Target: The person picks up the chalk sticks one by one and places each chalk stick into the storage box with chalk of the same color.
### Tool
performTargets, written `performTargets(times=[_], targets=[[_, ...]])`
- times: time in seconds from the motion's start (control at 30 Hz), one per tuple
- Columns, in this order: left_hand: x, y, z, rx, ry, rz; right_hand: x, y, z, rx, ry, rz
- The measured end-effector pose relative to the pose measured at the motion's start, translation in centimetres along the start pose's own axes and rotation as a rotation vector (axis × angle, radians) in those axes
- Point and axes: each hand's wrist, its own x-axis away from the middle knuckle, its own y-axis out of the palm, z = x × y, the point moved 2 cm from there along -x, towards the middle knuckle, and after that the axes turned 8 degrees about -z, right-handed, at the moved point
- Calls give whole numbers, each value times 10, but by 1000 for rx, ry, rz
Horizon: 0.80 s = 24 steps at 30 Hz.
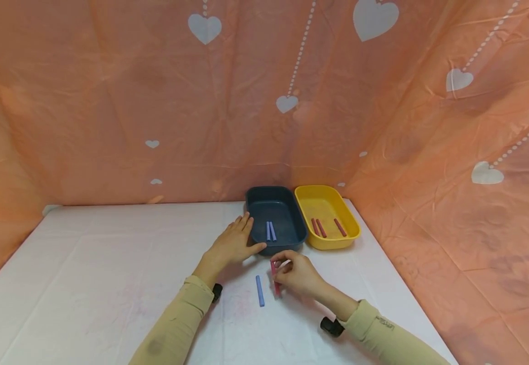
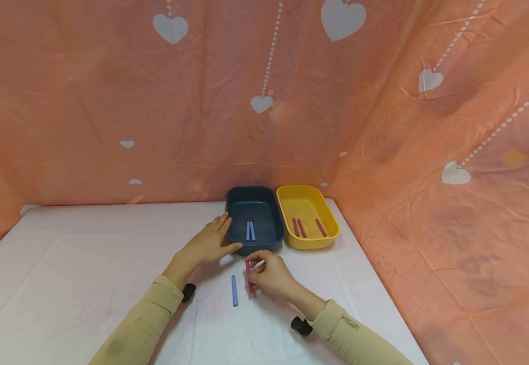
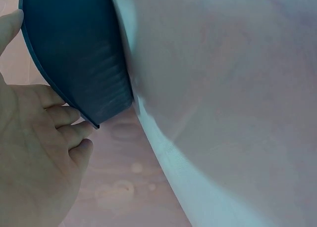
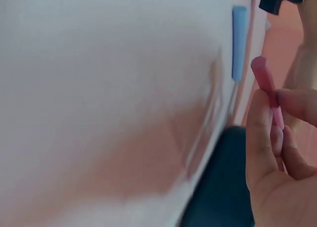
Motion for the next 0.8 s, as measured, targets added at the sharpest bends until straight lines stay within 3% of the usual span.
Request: performTargets(times=[0.4, 0.63, 0.8], targets=[[0, 1, 1, 10, -4, 2, -1, -40, -10, -72, -67, 61], [0, 1, 0, 9, -3, -2, 3, -66, -26, -114, 12, 95], [0, 0, -1, 14, 7, 1, -4, -83, -9, -149, 12, 140]])
